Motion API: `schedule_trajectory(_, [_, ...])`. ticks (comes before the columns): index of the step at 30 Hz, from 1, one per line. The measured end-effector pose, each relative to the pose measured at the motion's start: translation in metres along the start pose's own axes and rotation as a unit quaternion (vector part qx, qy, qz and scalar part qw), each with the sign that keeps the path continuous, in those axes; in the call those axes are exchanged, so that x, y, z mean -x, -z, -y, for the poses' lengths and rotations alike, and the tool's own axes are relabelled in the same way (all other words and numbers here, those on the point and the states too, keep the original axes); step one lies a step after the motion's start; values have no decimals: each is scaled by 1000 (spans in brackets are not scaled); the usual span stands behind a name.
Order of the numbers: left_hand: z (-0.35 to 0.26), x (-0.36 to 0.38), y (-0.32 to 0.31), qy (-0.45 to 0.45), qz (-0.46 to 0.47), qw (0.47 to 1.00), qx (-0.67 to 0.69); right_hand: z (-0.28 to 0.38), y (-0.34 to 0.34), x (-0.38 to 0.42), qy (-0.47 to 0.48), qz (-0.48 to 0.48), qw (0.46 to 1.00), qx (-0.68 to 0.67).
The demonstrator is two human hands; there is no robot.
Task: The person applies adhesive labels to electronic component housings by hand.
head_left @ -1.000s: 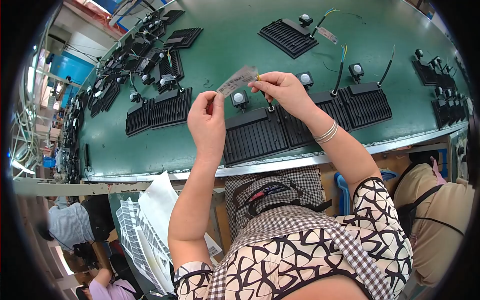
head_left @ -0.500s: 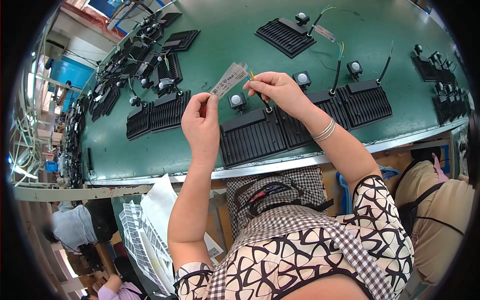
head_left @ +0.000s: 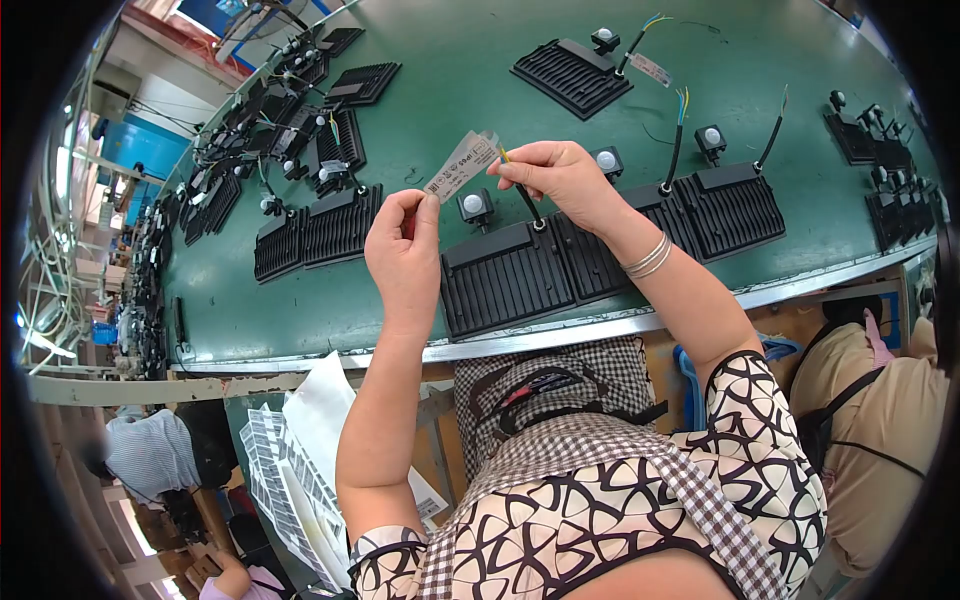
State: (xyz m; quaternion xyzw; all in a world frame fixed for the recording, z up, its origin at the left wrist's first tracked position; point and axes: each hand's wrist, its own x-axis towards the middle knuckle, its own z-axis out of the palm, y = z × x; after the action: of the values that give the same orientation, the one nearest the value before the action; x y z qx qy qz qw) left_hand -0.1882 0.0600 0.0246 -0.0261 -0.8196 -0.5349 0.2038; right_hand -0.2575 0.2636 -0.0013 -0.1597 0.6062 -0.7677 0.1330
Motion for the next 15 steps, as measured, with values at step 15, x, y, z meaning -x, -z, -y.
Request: schedule_trajectory(15, [26, 16, -19, 62, 75, 994, -44, -23, 8, 33, -40, -64, 971, 226])
